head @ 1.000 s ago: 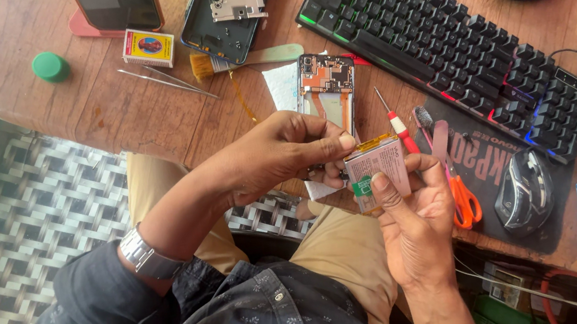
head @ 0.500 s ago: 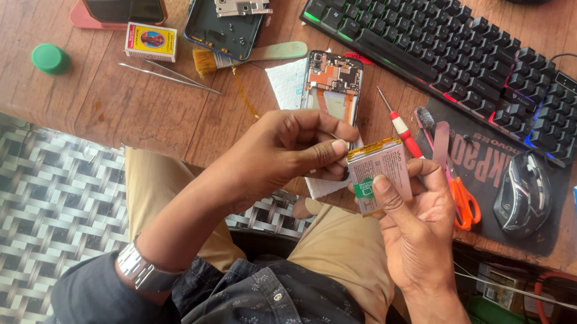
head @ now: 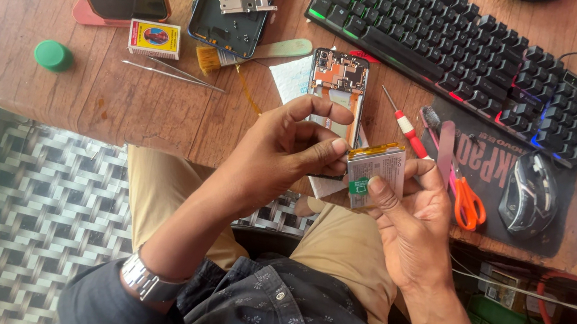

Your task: The person removes a battery from a disassembled smartphone using a screwdriver and tweezers, then prepares a new battery by peeling off its protective film and applying adhesive. The person then places the new battery into the phone chassis.

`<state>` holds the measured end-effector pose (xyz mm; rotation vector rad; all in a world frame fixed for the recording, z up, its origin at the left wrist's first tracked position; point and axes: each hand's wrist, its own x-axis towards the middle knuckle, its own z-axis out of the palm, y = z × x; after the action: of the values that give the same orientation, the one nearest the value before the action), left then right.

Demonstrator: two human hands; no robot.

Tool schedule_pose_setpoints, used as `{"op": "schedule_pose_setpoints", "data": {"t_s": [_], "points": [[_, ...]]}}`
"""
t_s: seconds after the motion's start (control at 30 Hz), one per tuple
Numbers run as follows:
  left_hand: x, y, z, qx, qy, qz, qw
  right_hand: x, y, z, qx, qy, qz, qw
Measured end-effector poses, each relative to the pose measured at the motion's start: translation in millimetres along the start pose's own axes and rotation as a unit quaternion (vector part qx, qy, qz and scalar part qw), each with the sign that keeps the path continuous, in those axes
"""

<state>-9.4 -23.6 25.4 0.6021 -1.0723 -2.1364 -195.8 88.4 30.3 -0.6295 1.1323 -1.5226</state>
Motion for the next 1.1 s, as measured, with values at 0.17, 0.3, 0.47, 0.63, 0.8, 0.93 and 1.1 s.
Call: {"op": "schedule_pose_setpoints", "data": {"t_s": [0.17,0.3,0.47,0.63,0.8,0.93,1.1], "points": [[0.3,0.6,2.6,0.052,0.013,0.002,0.999,0.1,0.9,-2.6,-0.007,0.005,0.004,1.0],[-1.7,6.9,1.6,0.144,0.029,0.004,0.989,-1.2,-1.7,-1.8,-0.024,0.009,0.002,1.0],[1.2,13.7,2.9,0.172,0.036,0.021,0.984,-0.3,-3.9,0.2,-0.032,0.024,0.001,0.999],[-0.5,21.3,5.7,0.292,0.043,0.05,0.954,-1.6,-3.1,0.0,-0.044,0.021,-0.003,0.999],[0.3,28.8,11.8,0.361,0.036,0.099,0.927,-3.9,-1.6,-0.6,-0.056,0.032,-0.007,0.998],[4.7,29.6,15.7,0.363,0.021,0.107,0.925,-4.7,-2.3,-1.0,-0.079,0.027,-0.017,0.996],[10.9,23.0,10.0,0.233,-0.026,0.081,0.969,-5.9,-3.7,-1.3,-0.088,0.023,-0.019,0.996]]}}
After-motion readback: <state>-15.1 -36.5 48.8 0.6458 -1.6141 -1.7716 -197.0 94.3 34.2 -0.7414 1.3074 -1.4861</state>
